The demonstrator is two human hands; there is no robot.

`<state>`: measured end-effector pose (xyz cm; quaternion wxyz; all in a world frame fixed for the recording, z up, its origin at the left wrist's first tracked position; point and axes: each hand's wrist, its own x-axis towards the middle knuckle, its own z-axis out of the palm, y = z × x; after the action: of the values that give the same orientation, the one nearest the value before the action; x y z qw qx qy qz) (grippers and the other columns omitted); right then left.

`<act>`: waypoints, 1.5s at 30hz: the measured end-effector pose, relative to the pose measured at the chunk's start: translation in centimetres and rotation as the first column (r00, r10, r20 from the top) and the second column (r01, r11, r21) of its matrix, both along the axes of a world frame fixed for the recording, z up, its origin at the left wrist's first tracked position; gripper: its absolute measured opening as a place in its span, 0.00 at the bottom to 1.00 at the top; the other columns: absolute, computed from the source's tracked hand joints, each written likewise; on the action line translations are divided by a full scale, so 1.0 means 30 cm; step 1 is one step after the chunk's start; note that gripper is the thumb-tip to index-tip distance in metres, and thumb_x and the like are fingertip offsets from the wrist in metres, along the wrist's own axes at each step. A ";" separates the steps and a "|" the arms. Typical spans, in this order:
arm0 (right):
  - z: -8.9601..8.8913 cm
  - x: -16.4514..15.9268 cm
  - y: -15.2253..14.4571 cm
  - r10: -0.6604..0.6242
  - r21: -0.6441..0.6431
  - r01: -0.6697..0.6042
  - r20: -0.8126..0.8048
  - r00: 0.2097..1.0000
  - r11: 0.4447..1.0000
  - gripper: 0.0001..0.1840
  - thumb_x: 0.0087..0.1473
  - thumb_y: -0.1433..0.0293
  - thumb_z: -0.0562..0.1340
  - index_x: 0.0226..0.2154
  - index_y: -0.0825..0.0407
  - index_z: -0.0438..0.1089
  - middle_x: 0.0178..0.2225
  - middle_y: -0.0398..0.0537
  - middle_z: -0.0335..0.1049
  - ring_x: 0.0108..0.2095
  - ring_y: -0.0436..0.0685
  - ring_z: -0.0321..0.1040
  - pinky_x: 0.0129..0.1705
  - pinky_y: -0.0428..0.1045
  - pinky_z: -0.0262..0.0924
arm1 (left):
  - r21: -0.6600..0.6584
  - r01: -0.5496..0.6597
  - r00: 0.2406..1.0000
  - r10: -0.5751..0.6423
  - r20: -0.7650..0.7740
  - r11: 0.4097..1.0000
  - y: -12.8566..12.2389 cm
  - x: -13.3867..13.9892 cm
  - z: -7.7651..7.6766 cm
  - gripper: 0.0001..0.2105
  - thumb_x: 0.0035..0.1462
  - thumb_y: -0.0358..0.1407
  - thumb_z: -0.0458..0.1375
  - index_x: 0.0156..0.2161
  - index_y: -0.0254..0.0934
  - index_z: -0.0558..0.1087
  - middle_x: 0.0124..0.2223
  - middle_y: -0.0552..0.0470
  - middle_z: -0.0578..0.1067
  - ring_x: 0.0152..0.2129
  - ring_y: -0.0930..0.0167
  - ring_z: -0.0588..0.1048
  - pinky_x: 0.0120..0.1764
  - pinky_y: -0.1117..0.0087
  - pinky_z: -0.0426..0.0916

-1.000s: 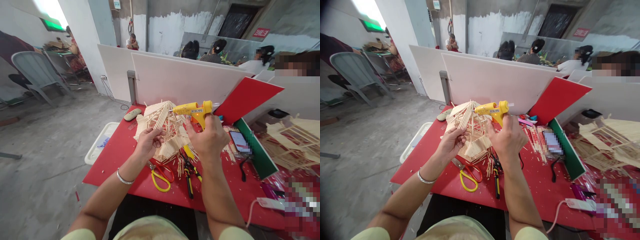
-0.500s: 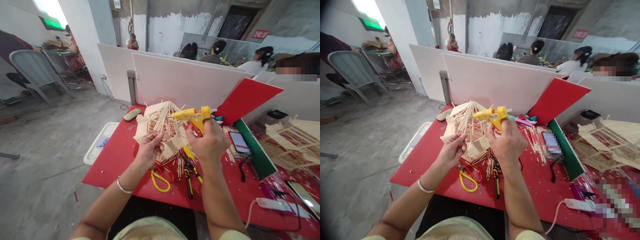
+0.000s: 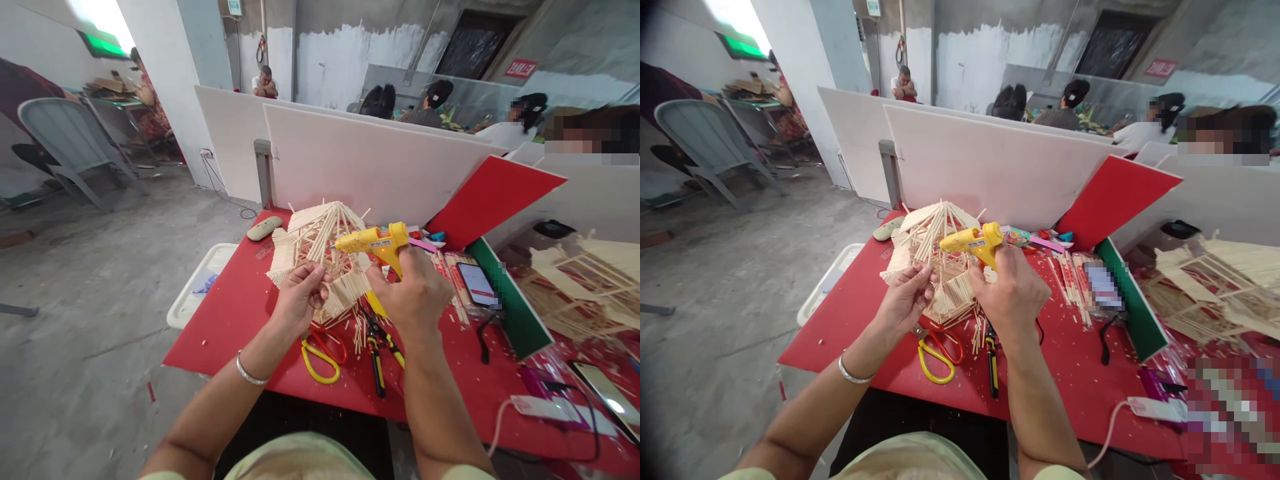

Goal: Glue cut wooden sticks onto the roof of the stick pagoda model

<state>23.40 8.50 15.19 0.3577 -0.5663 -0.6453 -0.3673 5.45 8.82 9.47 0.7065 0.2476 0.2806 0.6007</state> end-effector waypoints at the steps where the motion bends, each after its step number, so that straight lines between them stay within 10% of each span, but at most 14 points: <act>1: -0.001 -0.001 0.001 0.001 -0.001 -0.001 0.000 1.000 1.000 0.17 0.54 0.61 0.60 0.43 0.53 0.70 0.30 0.45 0.72 0.27 0.53 0.64 0.27 0.49 0.47 | 0.001 -0.001 1.000 0.001 0.001 1.000 0.000 0.000 -0.001 0.16 0.48 0.38 0.70 0.37 0.34 0.70 0.30 0.54 0.77 0.16 0.81 0.71 0.16 0.82 0.59; 45: 0.025 0.009 -0.025 -0.006 0.048 0.009 -0.066 0.998 0.999 0.13 0.51 0.64 0.60 0.38 0.51 0.70 0.27 0.45 0.70 0.26 0.53 0.63 0.27 0.49 0.51 | 0.031 -0.014 0.998 0.015 -0.060 0.999 -0.052 0.000 -0.027 0.14 0.49 0.40 0.69 0.36 0.34 0.73 0.29 0.53 0.78 0.15 0.80 0.71 0.15 0.81 0.59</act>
<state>23.68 7.77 15.95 0.3910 -0.5716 -0.6221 -0.3653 5.46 7.26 8.65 0.6894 0.2744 0.2943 0.6023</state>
